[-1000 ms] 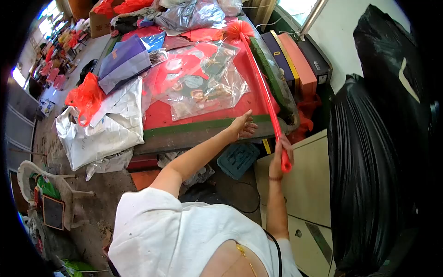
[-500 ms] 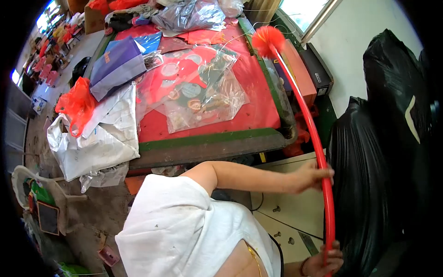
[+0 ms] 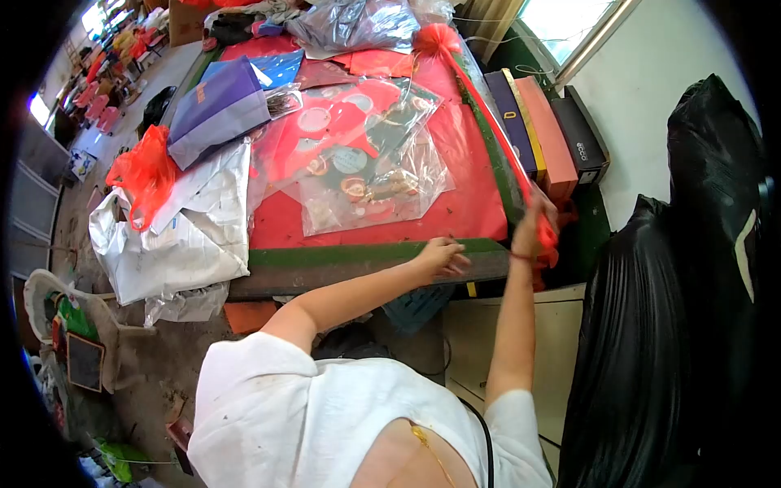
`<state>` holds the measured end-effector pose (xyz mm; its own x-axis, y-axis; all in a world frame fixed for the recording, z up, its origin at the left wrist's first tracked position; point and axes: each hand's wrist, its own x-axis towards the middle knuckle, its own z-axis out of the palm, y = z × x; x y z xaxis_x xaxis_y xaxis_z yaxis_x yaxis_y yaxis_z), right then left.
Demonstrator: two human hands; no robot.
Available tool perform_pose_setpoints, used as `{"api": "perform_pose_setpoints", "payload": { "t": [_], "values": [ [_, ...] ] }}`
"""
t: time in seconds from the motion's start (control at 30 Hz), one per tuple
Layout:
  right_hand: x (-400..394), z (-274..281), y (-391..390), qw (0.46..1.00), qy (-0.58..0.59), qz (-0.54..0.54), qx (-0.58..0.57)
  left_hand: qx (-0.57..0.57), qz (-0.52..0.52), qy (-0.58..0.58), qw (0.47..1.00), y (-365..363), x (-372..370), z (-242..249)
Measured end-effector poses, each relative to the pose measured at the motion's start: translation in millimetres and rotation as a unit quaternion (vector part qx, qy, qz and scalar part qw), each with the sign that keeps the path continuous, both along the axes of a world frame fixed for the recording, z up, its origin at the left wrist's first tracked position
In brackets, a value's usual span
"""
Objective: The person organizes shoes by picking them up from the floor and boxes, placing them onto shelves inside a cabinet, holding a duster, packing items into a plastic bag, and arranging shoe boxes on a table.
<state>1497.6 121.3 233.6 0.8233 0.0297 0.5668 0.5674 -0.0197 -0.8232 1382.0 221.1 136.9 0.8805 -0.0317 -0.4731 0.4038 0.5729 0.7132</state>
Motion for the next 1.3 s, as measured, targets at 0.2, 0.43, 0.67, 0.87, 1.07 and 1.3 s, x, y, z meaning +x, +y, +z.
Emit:
{"api": "perform_pose_setpoints", "payload": {
  "t": [0.2,0.43,0.67,0.87,1.07,1.3],
  "values": [
    [-15,-36,42,0.966,-0.210,0.114,-0.099,0.118,0.105,-0.025,0.987,36,-26,-24],
    [-139,-9,-115,0.971,-0.170,0.118,-0.124,0.480,0.103,-0.198,0.849,1,9,14],
    [-319,64,-286,0.990,-0.016,-0.132,-0.047,0.707,0.095,-0.395,0.579,-111,16,37],
    [-425,112,-351,0.953,-0.120,-0.273,-0.052,0.687,0.137,-0.540,0.467,-200,-23,78],
    [-465,117,-363,0.953,-0.225,-0.183,0.090,0.589,0.181,-0.597,0.514,-247,-38,123],
    [-485,115,-396,0.937,-0.117,-0.264,0.194,0.668,-0.187,-0.552,0.462,-253,-81,93]
  ]
}}
